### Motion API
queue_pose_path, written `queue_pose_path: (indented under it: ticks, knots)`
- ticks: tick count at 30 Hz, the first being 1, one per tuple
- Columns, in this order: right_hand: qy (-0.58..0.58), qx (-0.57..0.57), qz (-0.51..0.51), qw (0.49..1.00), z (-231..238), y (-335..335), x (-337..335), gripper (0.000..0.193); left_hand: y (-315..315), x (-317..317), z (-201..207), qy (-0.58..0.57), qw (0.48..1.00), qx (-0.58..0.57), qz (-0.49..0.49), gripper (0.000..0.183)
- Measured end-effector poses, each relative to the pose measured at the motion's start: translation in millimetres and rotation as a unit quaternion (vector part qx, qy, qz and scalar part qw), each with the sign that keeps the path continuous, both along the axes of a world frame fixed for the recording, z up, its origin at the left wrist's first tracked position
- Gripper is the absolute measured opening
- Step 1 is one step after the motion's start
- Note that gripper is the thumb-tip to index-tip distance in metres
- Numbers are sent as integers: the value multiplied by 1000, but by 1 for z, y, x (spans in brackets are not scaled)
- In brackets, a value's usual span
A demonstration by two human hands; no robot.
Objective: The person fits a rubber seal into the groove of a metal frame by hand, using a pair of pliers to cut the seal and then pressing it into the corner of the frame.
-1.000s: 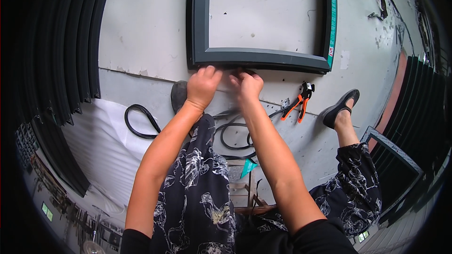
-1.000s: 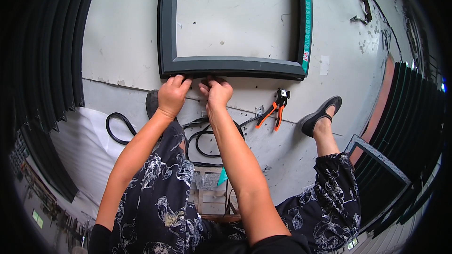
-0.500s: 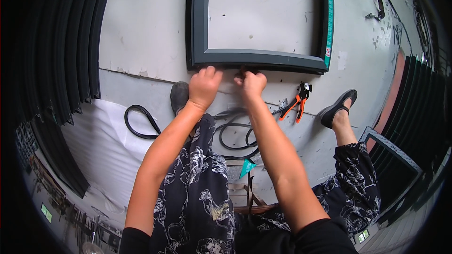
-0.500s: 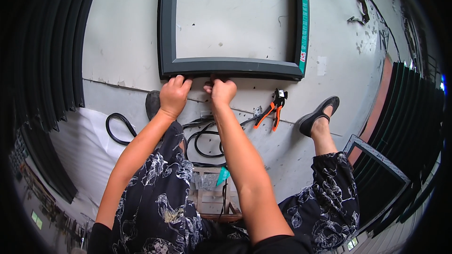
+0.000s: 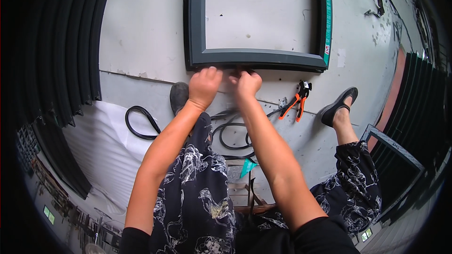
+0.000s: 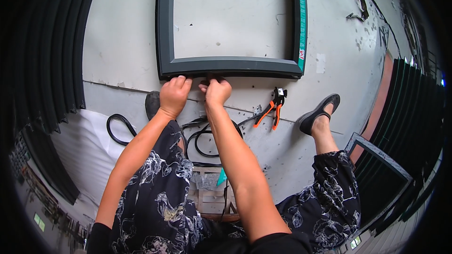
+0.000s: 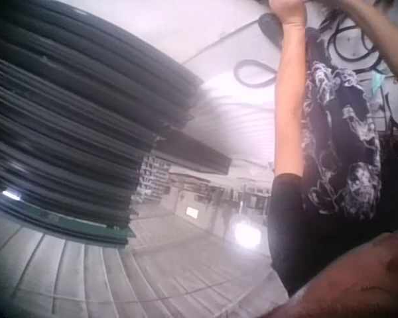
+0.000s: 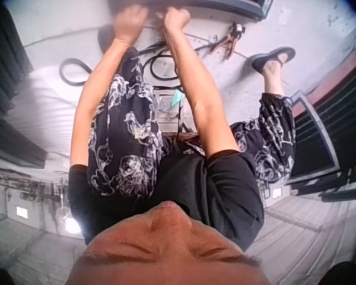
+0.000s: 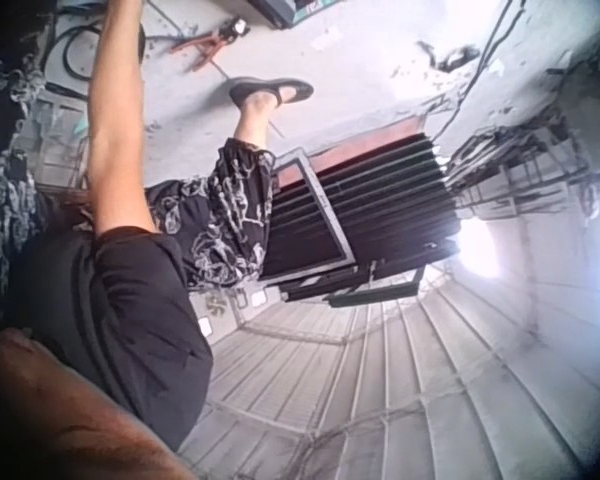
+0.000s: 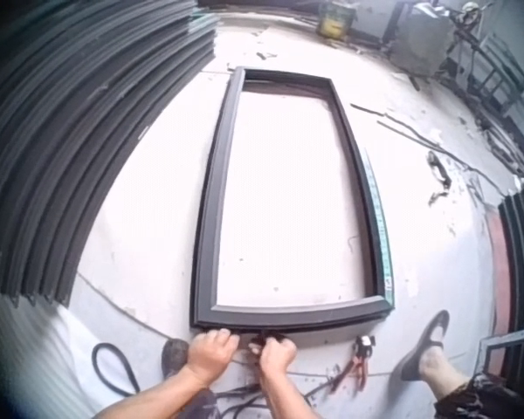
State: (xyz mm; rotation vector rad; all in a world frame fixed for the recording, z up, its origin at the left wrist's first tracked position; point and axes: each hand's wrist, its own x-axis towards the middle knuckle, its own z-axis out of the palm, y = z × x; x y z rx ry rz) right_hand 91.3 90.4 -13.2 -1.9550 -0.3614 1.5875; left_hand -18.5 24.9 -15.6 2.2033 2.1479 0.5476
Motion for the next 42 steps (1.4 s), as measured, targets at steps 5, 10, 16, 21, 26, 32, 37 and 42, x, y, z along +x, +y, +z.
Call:
queue_pose_path:
  ticks: [5, 10, 16, 21, 26, 32, 37, 42]
  knots:
    - [19, 23, -20, 999, 0, -12, -5, 15, 3, 5, -1, 1, 1000, 5, -11, 12]
    - [47, 10, 9, 999, 0, -5, -3, 13, 1, 3, 0, 14, 999, -27, -12, 12]
    - [15, 1, -48, 999, -4, 4, 8, 13, 1, -2, 8, 1, 998, -60, -25, 20]
    - [18, -10, -62, 998, -3, 8, 13, 13, -4, -14, 45, -63, 997, 18, 43, 24]
    - [-9, 10, -51, 999, -7, 15, 24, 16, -20, -60, 37, -149, 964, -53, 212, 21]
    - [124, -8, 38, 992, 3, -3, 17, 29, 5, -66, 10, -341, 875, -156, 308, 24]
    - [104, -8, 12, 994, -4, -2, 15, 27, 25, -59, 5, -318, 845, -233, 360, 29]
    - [139, -5, -63, 988, 0, -7, 9, 26, 39, -71, 14, -497, 687, -338, 409, 40]
